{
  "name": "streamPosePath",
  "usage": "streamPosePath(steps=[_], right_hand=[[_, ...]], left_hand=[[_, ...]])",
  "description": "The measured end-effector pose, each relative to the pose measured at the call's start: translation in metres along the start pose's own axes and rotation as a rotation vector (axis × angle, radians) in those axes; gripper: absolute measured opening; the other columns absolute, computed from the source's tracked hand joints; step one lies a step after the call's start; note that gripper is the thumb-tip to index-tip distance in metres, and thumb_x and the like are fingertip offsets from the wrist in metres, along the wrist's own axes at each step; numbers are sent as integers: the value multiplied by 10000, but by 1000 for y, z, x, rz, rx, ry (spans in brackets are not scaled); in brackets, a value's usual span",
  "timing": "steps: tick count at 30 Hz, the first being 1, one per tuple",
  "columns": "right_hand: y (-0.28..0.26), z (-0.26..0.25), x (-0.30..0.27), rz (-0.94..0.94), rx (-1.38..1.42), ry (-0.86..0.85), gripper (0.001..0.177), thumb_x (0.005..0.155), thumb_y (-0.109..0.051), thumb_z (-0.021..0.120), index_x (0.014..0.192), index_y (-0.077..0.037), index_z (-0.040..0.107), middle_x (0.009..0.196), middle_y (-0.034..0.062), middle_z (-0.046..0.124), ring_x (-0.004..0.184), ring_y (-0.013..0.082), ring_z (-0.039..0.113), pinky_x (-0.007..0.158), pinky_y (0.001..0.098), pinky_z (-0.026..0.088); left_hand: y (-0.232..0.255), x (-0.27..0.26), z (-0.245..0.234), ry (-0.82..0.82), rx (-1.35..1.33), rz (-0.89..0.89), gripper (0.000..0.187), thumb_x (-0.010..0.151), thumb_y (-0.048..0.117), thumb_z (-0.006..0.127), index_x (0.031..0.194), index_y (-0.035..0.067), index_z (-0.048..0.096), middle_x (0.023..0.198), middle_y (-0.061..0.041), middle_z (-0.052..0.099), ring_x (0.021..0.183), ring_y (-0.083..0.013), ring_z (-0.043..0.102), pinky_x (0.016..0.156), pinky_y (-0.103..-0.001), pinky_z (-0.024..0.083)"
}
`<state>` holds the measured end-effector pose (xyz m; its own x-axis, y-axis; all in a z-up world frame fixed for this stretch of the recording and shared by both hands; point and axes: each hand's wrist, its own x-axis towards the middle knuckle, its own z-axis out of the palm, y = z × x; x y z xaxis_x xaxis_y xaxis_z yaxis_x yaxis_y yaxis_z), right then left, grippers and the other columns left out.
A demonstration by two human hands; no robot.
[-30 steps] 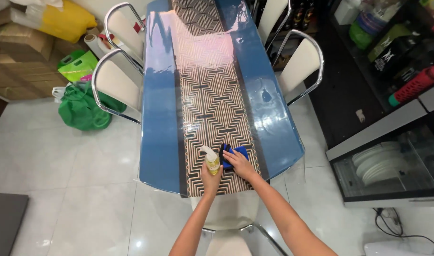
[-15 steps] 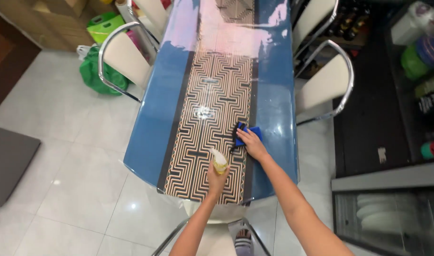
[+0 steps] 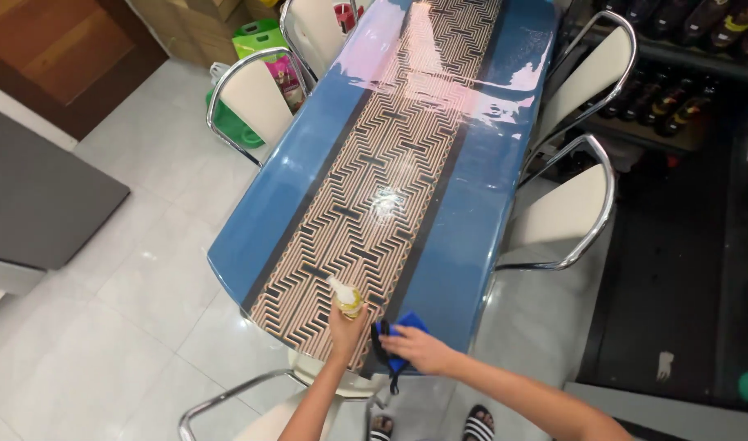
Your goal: Cleaning a glass-topped dining table using a spray bottle and a blue cloth.
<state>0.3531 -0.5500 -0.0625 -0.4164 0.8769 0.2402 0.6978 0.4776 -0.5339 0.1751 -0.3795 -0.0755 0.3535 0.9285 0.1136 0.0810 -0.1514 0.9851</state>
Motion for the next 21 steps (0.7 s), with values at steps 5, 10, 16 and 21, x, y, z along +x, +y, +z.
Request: streamPosePath(steps=[5, 10, 16, 21], right_hand=[[50, -42, -39, -40, 12, -87, 678, 746, -13, 590, 1424, -24, 569, 1567, 124, 499, 1466, 415, 376, 1187, 491, 314], [126, -80, -33, 62, -47, 27, 736, 691, 17, 584, 1425, -33, 556, 1550, 125, 488, 1442, 413, 377, 1167, 482, 314], [219, -111, 0, 88, -231, 162, 639, 747, 46, 582, 1378, -59, 587, 1526, 81, 533, 1407, 331, 469, 1176, 446, 355], [288, -120, 20, 40, -242, 155, 634, 748, 74, 599, 1370, -45, 588, 1509, 90, 541, 1350, 324, 507, 1175, 440, 359]], left_hand=[[22, -41, 47, 160, -20, -150, 373, 826, 97, 821, 1137, -13, 646, 1006, -92, 720, 892, -178, 675, 797, -334, 546], [29, -70, 90, 271, -9, -127, 335, 824, 91, 820, 1102, -19, 669, 1004, -95, 732, 903, -171, 683, 841, -319, 538], [40, -73, 126, 309, 24, -129, 450, 790, 63, 819, 1189, -33, 633, 1072, -113, 697, 955, -176, 655, 863, -320, 523], [27, -51, 154, 320, -17, -167, 500, 778, 51, 825, 1222, -22, 607, 1056, -102, 700, 952, -173, 662, 862, -312, 534]])
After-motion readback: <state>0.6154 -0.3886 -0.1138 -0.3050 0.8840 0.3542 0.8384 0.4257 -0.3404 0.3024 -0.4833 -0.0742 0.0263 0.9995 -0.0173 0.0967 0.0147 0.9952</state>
